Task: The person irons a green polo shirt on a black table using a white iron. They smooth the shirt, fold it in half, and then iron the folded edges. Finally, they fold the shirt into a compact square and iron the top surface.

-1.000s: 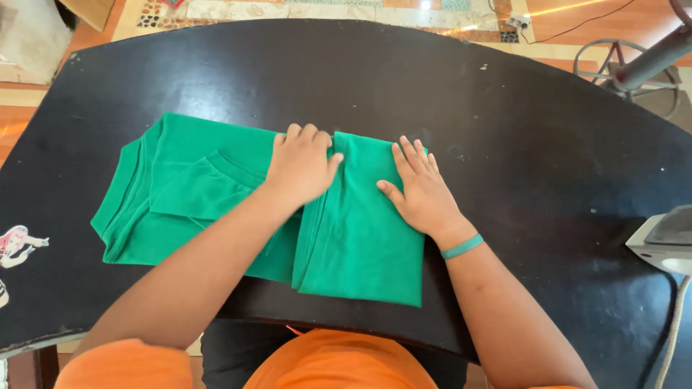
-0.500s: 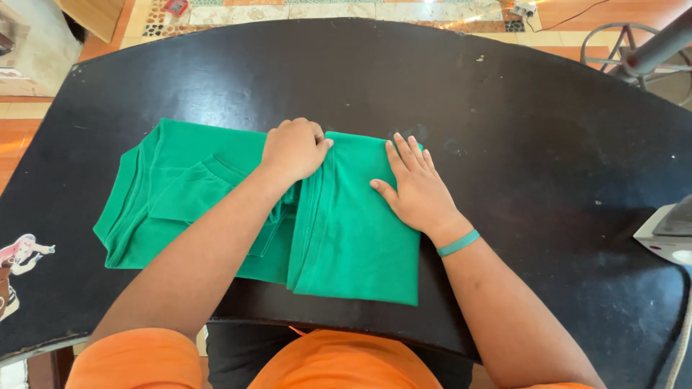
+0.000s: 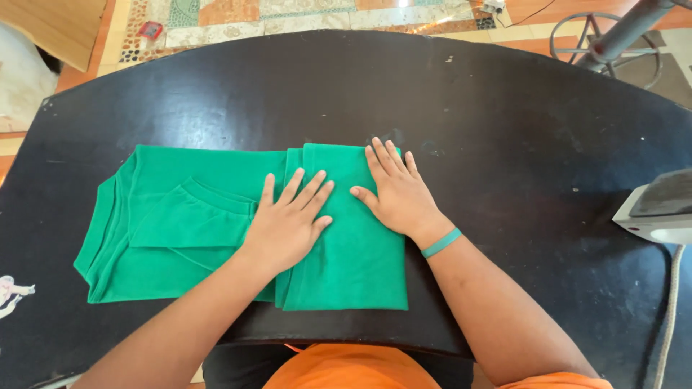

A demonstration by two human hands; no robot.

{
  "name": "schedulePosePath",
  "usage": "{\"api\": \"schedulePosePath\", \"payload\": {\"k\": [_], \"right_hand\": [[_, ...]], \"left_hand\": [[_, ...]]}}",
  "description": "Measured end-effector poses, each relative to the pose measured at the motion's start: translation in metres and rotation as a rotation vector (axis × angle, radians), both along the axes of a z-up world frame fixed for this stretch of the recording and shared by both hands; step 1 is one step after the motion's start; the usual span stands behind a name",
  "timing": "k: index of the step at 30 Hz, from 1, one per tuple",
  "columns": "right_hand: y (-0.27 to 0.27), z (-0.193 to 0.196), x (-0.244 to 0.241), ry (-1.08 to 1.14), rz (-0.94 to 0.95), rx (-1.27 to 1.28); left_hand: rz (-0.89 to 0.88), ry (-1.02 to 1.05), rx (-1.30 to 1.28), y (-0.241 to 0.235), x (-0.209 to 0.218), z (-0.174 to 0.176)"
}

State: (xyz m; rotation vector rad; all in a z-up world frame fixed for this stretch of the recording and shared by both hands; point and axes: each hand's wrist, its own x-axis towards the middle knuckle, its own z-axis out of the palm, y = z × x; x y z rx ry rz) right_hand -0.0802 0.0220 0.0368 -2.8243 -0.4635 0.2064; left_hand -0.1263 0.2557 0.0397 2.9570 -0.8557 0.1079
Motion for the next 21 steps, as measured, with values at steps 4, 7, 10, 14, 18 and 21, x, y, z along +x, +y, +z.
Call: {"api": "schedulePosePath", "payload": {"k": [4,7,10,14,18,21], "right_hand": [[0.000,0.002,-0.001,0.017,-0.012,-0.010],[0.000,0.003,-0.001,0.023,-0.016,0.000],[-0.009,-0.018,0.007,-0.103,0.027,0.061],[-0.012,-0.014,0.010,-0.088,0.005,0.064],[-0.018,-0.014,0.011,-0.066,-0.010,0.052],[-0.024,-0.013,0.014,-0.076,-0.014,0.084]], "left_hand": [[0.097,-0.095,0.075,0.006,-0.006,-0.020],[-0.134,-0.195,0.003,-0.014,-0.041,0.017],[-0.313,-0.149,-0.041,-0.031,-0.076,-0.006],[-0.361,-0.045,-0.170,-0.038,-0.097,-0.024],[-0.333,-0.064,-0.175,-0.050,-0.101,-0.032],[-0.294,-0.077,-0.208,-0.072,-0.111,-0.038]]}}
